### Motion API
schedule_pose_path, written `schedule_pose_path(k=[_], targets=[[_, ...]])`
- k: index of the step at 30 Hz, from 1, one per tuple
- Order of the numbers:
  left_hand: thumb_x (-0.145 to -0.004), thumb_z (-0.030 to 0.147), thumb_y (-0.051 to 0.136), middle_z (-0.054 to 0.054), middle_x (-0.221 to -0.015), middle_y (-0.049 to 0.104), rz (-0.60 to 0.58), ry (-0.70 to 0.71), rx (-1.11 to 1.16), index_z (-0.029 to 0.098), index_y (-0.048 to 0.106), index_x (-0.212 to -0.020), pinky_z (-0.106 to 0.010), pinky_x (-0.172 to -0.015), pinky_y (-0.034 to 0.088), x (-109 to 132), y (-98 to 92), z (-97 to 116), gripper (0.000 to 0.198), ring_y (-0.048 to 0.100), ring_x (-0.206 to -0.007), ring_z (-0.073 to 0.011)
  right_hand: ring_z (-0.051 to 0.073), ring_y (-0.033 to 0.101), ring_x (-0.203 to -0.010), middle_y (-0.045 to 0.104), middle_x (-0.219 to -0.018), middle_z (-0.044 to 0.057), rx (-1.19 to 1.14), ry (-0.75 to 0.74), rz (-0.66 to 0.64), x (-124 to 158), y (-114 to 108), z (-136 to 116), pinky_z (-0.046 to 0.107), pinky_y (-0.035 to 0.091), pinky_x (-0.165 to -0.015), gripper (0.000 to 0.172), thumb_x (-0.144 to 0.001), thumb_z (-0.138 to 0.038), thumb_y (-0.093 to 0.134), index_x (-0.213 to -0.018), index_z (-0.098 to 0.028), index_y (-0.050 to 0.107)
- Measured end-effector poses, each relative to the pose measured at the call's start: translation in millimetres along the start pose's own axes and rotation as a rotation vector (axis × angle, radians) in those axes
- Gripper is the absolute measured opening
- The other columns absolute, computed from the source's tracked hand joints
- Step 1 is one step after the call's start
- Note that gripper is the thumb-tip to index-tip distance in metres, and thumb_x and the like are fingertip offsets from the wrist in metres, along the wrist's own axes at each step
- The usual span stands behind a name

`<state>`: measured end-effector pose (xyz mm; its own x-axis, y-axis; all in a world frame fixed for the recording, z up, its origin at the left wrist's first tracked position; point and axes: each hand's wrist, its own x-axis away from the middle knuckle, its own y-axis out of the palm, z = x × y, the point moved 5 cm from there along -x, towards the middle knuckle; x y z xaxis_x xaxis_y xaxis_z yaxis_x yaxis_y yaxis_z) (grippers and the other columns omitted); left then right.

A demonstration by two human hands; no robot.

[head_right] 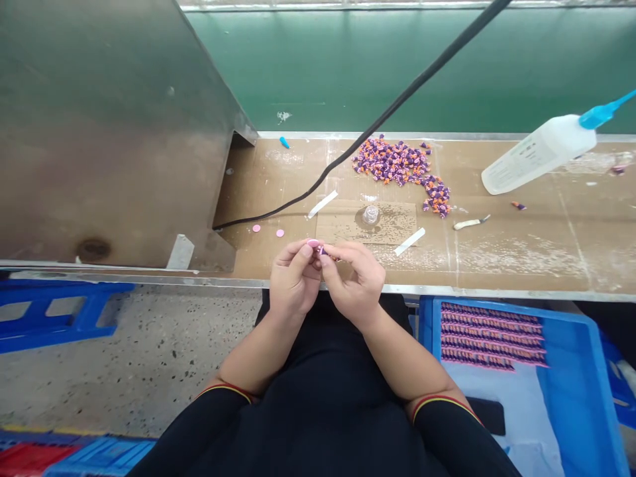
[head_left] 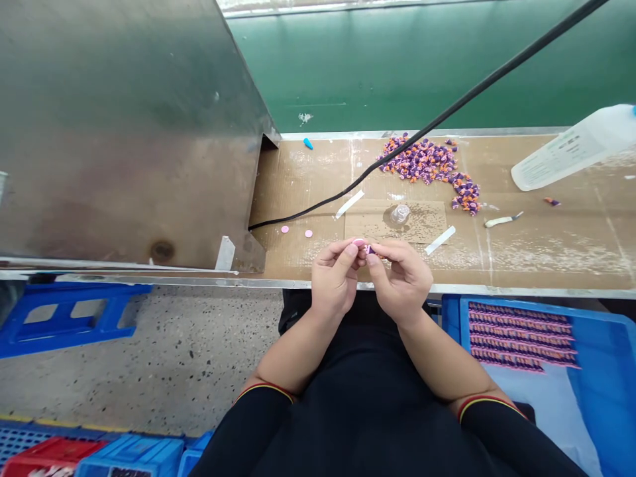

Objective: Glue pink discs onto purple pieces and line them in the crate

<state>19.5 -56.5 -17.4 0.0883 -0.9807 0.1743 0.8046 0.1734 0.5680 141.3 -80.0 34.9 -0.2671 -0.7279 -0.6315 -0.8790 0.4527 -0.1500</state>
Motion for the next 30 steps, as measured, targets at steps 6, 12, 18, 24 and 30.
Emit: schedule_pose_path(k=[6,12,18,24,30], targets=[[-0.065,0.05,0.103,-0.003,-0.086,0.083,0.018,-0.017,0.024,0.027,0.087,-0.082,-0.022,-0.069,0.061,6.4,7.8,4.2,0.032,0.072,-0.072,-0.0113,0.022,0.079,-0.082,0.082,-0.092,0.003,-0.018,-0.043,0.011,-1.5,-4.5,-3.6,0.039,0.068,-0.071,0.013,-0.098,-0.019,0.074,-0.104,-0.029,0.077],[-0.071,0.053,0.099,-0.004,-0.093,0.084,-0.006,0.042,-0.073,0.029,0.088,-0.086,-0.026,-0.075,0.065,10.2,7.6,7.6,0.031,0.076,-0.078,-0.0144,0.022,0.08,-0.083,0.084,-0.093,0.002,-0.037,-0.018,0.016,-2.4,-7.4,-4.7,0.04,0.069,-0.072,0.017,-0.096,-0.016,0.075,-0.106,-0.03,0.079],[-0.078,0.051,0.096,-0.003,-0.096,0.084,-0.035,0.177,-0.136,0.032,0.087,-0.087,-0.027,-0.077,0.067,12.2,10.2,10.6,0.023,0.079,-0.086,-0.0159,0.023,0.08,-0.082,0.084,-0.093,0.002,-0.02,0.012,-0.007,-2.2,-10.0,-3.7,0.041,0.07,-0.073,0.017,-0.096,-0.018,0.074,-0.105,-0.031,0.081],[-0.087,0.045,0.09,-0.003,-0.099,0.084,-0.037,0.344,-0.262,0.032,0.087,-0.089,-0.033,-0.089,0.068,15.9,9.2,15.6,0.013,0.081,-0.095,-0.0181,0.021,0.079,-0.079,0.083,-0.091,0.002,0.016,0.005,-0.011,-3.3,-14.0,-7.1,0.039,0.069,-0.07,0.013,-0.096,-0.018,0.075,-0.101,-0.03,0.079],[-0.095,0.039,0.083,-0.005,-0.104,0.084,-0.06,0.451,-0.405,0.032,0.087,-0.097,-0.038,-0.093,0.069,19.8,8.2,19.4,0.008,0.081,-0.099,-0.0202,0.021,0.079,-0.078,0.082,-0.091,0.002,0.041,-0.02,-0.042,-6.0,-18.7,-7.9,0.038,0.069,-0.068,0.013,-0.095,-0.019,0.076,-0.099,-0.03,0.08]])
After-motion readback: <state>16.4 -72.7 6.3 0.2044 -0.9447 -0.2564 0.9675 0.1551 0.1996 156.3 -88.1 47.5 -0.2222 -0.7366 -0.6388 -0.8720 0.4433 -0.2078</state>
